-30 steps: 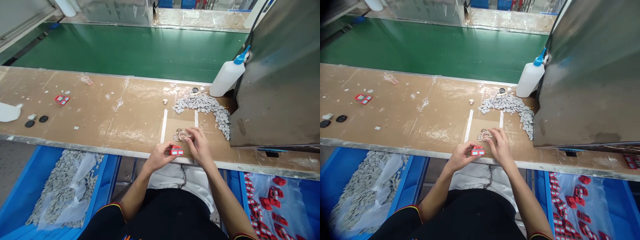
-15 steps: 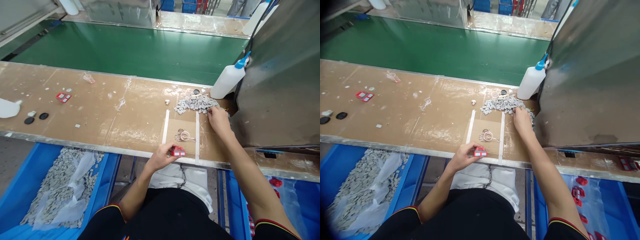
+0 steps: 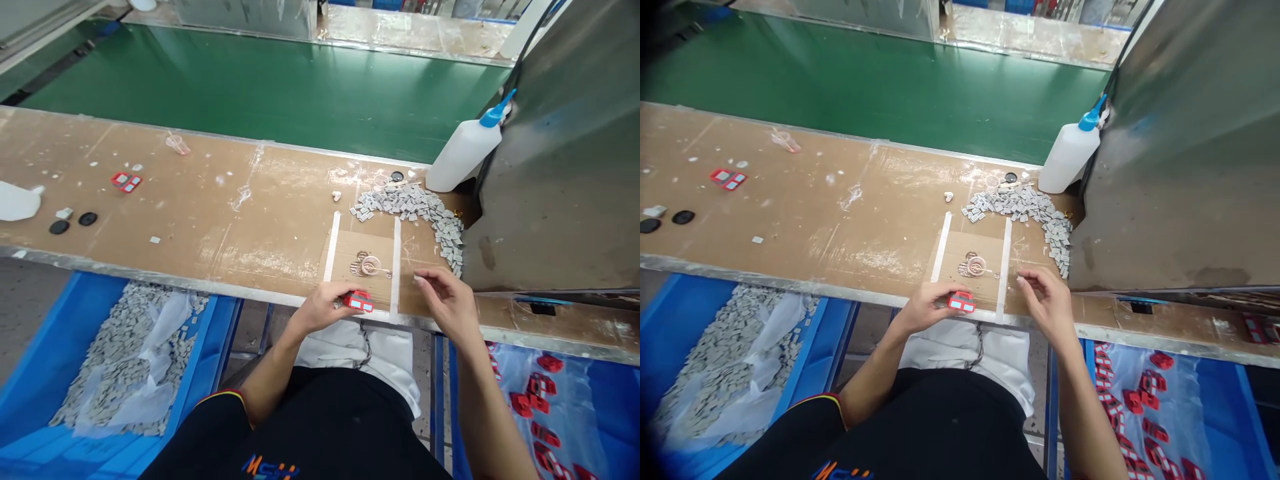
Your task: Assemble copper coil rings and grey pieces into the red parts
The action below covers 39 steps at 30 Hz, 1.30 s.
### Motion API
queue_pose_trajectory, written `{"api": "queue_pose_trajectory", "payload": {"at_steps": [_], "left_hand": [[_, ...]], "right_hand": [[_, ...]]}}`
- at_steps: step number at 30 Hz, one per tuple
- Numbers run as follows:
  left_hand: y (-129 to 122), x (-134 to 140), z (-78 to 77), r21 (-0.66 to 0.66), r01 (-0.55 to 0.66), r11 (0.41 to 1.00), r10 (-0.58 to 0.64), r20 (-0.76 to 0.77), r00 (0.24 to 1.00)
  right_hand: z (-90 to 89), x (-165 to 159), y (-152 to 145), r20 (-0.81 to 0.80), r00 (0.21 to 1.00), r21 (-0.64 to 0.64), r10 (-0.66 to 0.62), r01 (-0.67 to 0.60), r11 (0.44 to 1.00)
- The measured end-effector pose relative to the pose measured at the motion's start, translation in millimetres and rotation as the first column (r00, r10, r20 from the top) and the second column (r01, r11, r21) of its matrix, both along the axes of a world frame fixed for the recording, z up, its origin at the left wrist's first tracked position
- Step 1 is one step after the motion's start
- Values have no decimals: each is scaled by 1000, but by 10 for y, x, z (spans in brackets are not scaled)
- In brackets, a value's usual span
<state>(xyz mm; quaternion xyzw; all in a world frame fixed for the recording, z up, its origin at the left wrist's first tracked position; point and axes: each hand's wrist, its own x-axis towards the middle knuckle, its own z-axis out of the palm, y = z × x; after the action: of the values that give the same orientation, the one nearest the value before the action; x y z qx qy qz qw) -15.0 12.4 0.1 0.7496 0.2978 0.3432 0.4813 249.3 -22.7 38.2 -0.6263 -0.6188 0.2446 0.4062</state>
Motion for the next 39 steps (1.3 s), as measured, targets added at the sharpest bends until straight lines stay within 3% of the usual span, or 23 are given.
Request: {"api": "queue_pose_trajectory", "payload": {"at_steps": [4,7,13,22,30,35,39], "left_hand": [[27,-32,-41,26,80,996,-81,41,996],[13,-41,-48,-42,75,996,-73,30,997],[-10,-38,-44,-199,68,978,-60,48,997],[15,-55,-73,-144,74,987,-72,18,997],[5,-70,-57,-33,71,997,-74,-107,991],[-29,-66,-30,-52,38,998,-44,-117,992],[-50,-54,-29,25,22,999,-19,-116,993]], "right_hand": [[28,-254,-220,-189,982,-42,28,-37,998],[64,-430,-235,-258,959,-116,116,-150,982],[122,-578,-100,-105,957,-106,272,-282,953],[114,-625,-92,-63,950,-158,307,-313,937],[154,-719,-141,175,917,-131,359,-340,931],[124,-763,-295,35,942,-122,332,-326,937],[57,-770,-348,-131,952,-123,278,-293,948]]}}
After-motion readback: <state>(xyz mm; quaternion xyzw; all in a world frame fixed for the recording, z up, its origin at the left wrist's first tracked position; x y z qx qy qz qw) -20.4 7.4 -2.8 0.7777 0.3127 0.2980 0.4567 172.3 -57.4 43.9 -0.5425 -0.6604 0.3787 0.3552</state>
